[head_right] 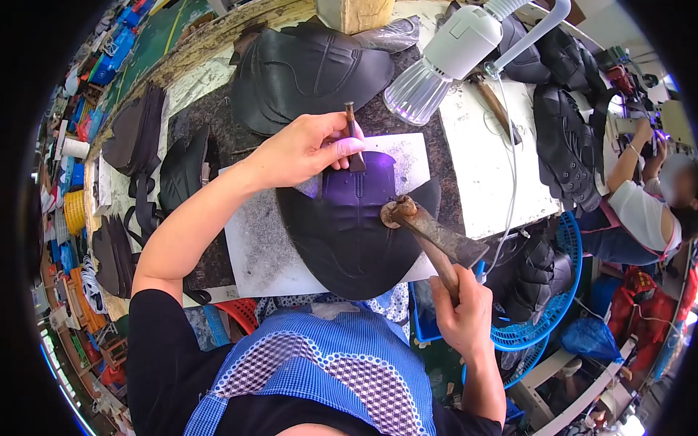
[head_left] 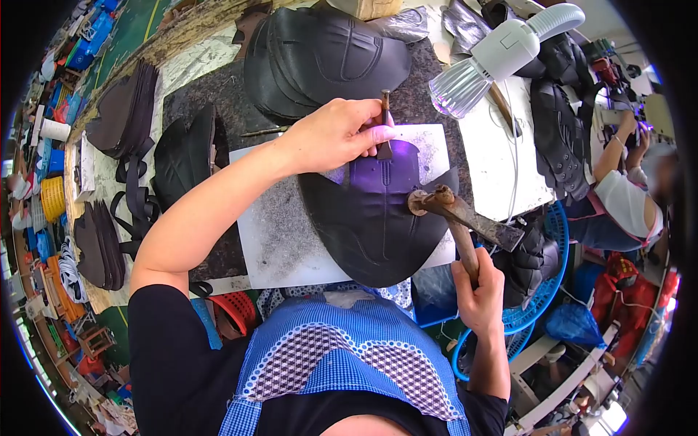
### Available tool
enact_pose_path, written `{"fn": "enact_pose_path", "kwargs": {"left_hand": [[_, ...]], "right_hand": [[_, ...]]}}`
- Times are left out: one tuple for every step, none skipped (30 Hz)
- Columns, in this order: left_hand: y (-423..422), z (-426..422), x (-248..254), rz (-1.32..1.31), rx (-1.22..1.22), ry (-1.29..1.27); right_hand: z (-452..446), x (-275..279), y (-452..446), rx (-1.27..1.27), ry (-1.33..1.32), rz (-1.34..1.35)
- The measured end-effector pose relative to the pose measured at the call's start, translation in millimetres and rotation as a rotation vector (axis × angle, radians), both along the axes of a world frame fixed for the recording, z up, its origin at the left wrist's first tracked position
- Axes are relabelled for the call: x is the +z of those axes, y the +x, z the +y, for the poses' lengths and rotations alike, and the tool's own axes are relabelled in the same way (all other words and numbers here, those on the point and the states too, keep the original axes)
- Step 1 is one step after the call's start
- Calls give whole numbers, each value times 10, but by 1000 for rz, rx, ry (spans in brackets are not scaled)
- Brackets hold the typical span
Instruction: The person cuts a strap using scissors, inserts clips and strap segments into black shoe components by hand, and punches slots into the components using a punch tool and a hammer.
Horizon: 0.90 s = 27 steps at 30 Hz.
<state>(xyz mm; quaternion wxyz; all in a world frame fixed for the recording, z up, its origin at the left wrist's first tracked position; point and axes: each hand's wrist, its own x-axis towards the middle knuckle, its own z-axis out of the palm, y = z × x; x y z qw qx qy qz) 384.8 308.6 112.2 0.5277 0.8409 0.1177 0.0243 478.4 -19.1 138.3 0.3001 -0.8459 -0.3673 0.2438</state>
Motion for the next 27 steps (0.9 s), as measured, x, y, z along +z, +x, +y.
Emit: {"fn": "enact_pose_path", "kwargs": {"left_hand": [[-1, -2, -4, -3, 3, 10], [-1, -5, -8, -7, 6, 21], [-1, -7, -11, -11, 9, 31], [0, -6, -7, -16, 9, 20], [1, -7, 0, -21, 9, 9], [1, -7, 3, -25, 9, -3], [1, -3, -1, -26, 5, -4], [3, 4, -7, -28, 1, -5], [4, 9, -10, -29, -3, -6], [5, 7, -8, -26, 1, -12], [5, 3, -5, -24, 6, -18], [4, 0, -3, -21, 11, -25], [5, 1, -5, -20, 12, -22], [4, 1, -10, -18, 13, -20], [3, 0, -15, -17, 14, -17], [2, 2, -21, -16, 14, -15], [1, 4, -27, -15, 14, -14], [0, 6, -29, -14, 13, -12], [-1, 7, -21, -14, 11, -19], [-2, 8, -8, -14, 8, -26], [-3, 8, -2, -15, 6, -33], [-1, 9, -1, -15, 4, -34], [2, 11, -3, -15, 3, -36], [3, 11, -5, -16, 1, -37], [-1, 5, -7, -37, -2, -13], [-5, -3, -10, -59, -5, 12], [-10, -10, -14, -81, -8, 37]], "right_hand": [[-3, 3, 4, -1, -8, 3], [-8, -2, 7, 3, -6, -2], [-15, -13, 11, 7, -3, -8], [-18, -23, 14, 11, 0, -14], [-21, -27, 16, 11, 1, -17], [-25, -30, 15, 11, 1, -20], [-27, -34, 16, 11, 1, -22], [-20, -41, 9, 6, 22, -20], [-6, -49, -6, 1, 43, -19], [3, -52, -13, -3, 64, -18], [5, -49, -12, -2, 61, -18], [6, -44, -11, 0, 57, -18], [9, -39, -9, 3, 55, -18], [14, -32, -10, 2, 52, -15], [18, -25, -13, 2, 49, -11], [22, -19, -14, 1, 46, -8], [26, -16, -13, 2, 48, -7], [29, -14, -13, 3, 51, -6], [31, -9, -11, 4, 54, -5], [37, 3, -10, 6, 49, -5], [45, 20, -11, 9, 44, -5], [49, 30, -12, 12, 38, -5], [50, 30, -12, 11, 41, -4], [49, 28, -12, 11, 43, -4], [47, 27, -11, 11, 45, -3], [46, 30, -10, 9, 41, 0], [45, 33, -9, 7, 38, 4]]}}
